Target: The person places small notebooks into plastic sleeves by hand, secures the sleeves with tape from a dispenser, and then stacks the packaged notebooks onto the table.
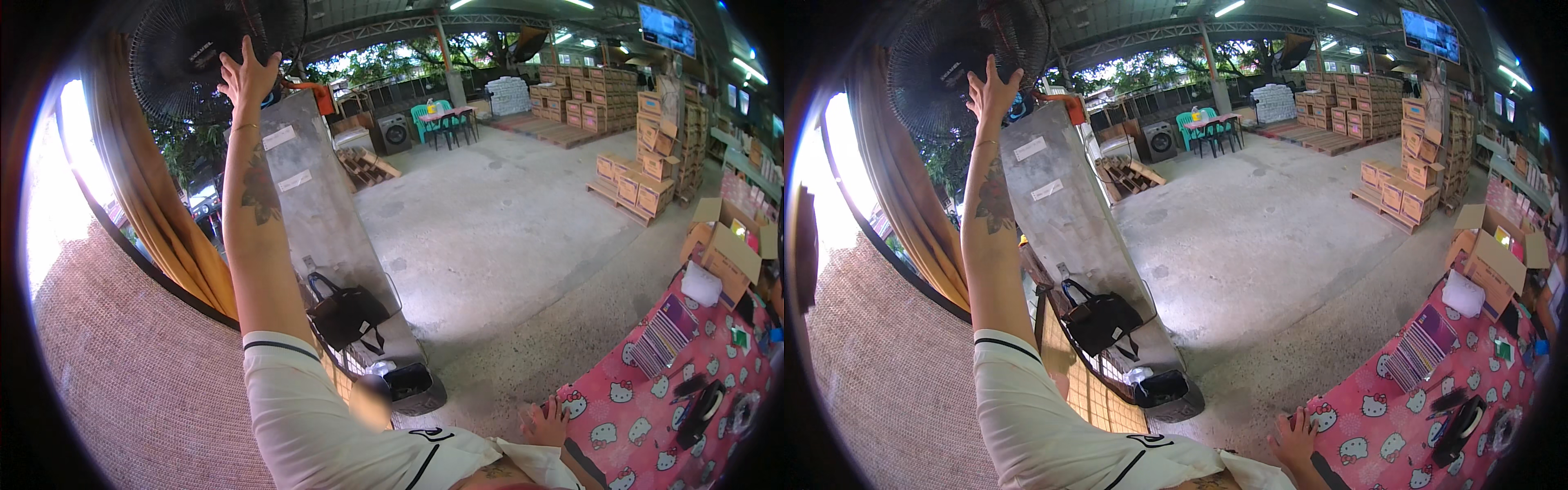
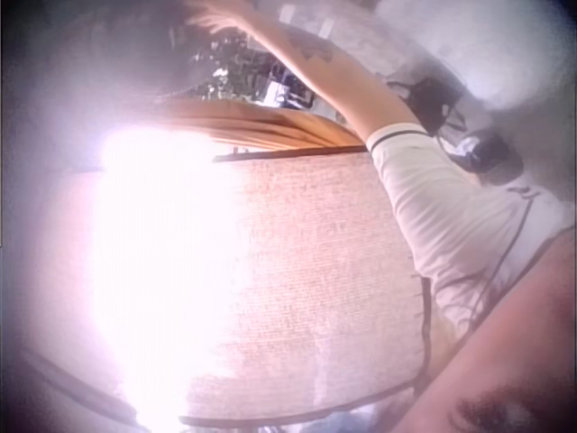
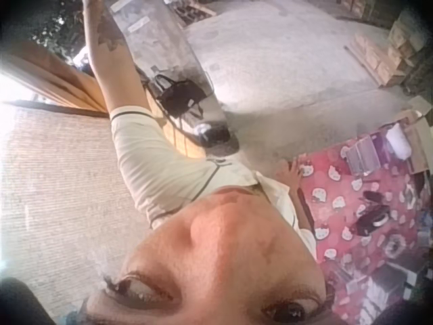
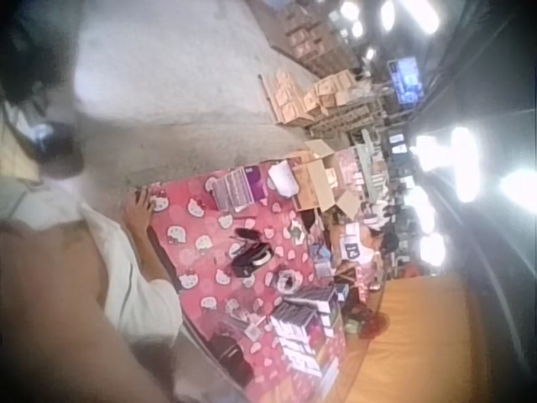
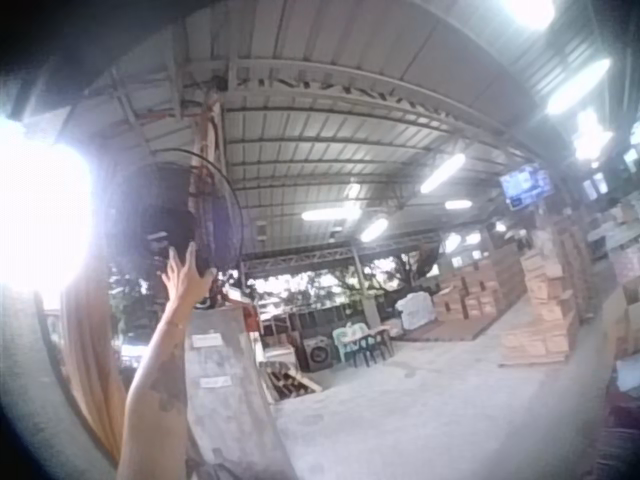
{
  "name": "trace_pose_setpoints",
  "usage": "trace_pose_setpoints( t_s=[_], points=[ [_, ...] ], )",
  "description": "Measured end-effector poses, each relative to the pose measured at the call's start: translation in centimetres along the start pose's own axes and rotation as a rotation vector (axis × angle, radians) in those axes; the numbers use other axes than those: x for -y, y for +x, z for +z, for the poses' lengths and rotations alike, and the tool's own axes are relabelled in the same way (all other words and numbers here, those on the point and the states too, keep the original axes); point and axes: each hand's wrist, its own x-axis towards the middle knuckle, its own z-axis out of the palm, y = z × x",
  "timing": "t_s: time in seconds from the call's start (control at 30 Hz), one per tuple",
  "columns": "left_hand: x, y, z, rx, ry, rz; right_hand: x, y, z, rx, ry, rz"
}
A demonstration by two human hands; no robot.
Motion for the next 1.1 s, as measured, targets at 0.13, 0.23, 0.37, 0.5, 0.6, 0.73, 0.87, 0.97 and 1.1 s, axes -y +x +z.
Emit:
trace_pose_setpoints(
  t_s=[0.13,0.23,0.37,0.5,0.6,0.73,0.87,0.97,1.1],
  points=[
    [-0.7,-0.6,-0.8,-0.049,0.044,0.008,0.6,-0.4,-0.2,-0.002,-0.003,-0.020],
    [-3.4,-2.4,-1.1,-0.231,-0.238,0.043,1.3,-0.1,-0.7,0.005,-0.001,-0.028],
    [-14.5,-13.6,-2.6,-0.307,-0.734,0.259,1.1,0.4,-0.9,-0.013,0.005,0.082],
    [-28.6,-32.0,-10.9,0.103,-1.311,0.385,-2.6,-0.1,1.7,-0.187,0.344,0.130],
    [-34.6,-44.7,-18.2,0.452,-1.490,0.563,-1.9,-2.8,-2.6,-0.251,0.500,0.088],
    [-45.2,-55.8,-32.2,0.968,-1.883,0.550,-4.4,-13.4,-11.3,-0.204,0.746,0.306],
    [-52.3,-63.2,-49.3,0.925,-2.198,0.945,-9.9,-27.0,-14.3,-0.485,0.671,0.309],
    [-56.4,-68.5,-60.6,0.995,-2.114,1.114,-13.0,-36.3,-16.3,-0.427,0.915,0.631],
    [-62.9,-73.7,-69.6,1.072,-1.594,1.464,-15.1,-43.2,-19.8,-0.538,1.354,0.632]
  ],
)
